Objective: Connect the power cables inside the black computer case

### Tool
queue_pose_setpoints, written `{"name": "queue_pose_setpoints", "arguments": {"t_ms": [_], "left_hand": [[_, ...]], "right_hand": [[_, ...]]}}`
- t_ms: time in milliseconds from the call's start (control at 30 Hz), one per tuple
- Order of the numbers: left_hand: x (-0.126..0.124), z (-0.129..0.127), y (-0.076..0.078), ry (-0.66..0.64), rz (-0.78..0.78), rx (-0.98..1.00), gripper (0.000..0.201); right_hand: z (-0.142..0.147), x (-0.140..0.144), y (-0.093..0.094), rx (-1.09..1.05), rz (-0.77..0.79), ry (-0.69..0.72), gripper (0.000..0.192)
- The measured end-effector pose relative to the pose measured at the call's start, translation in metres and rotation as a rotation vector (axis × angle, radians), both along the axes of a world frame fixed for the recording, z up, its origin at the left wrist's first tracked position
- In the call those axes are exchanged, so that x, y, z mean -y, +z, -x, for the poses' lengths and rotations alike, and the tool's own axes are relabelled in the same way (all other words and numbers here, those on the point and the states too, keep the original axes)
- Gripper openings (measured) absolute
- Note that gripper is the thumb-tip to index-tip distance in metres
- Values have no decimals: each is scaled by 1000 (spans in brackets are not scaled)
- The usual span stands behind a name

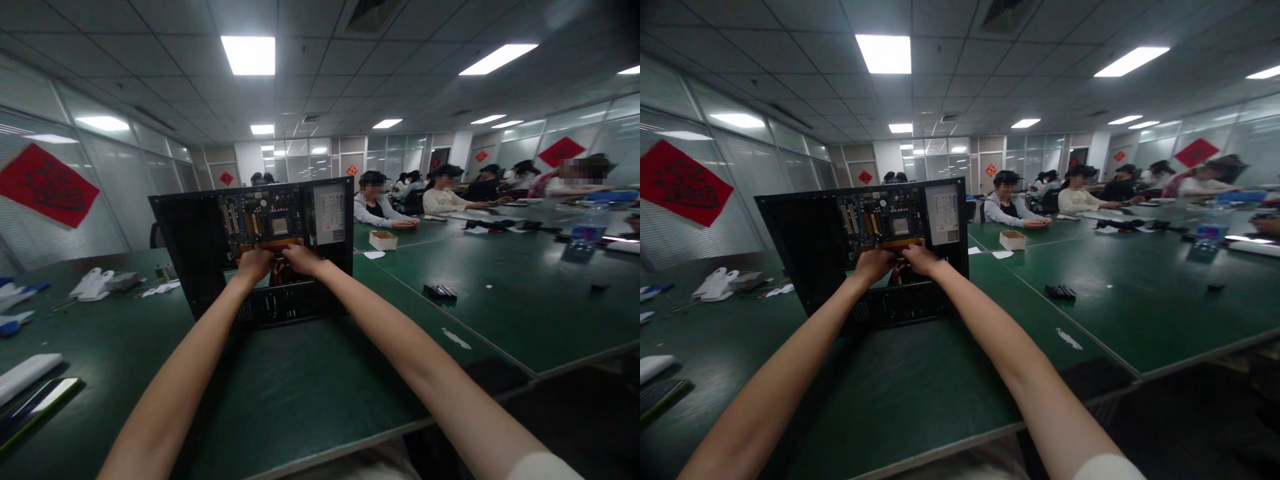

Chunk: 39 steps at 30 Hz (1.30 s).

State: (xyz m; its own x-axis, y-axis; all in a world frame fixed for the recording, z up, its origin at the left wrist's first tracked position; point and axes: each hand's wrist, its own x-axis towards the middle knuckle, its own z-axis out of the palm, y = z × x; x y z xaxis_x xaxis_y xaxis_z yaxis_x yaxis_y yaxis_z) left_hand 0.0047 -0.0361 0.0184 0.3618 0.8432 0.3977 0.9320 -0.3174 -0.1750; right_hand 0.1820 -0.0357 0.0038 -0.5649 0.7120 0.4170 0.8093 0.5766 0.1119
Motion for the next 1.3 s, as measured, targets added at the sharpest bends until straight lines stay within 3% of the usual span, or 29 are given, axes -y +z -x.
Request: {"name": "queue_pose_setpoints", "arguments": {"t_ms": [567,1300], "left_hand": [[-15,14,-12,-59,97,305,34],[-15,12,-16,-133,118,269,37]], "right_hand": [[3,10,0,41,-41,-117,28],[6,8,5,88,-105,-170,29]]}}
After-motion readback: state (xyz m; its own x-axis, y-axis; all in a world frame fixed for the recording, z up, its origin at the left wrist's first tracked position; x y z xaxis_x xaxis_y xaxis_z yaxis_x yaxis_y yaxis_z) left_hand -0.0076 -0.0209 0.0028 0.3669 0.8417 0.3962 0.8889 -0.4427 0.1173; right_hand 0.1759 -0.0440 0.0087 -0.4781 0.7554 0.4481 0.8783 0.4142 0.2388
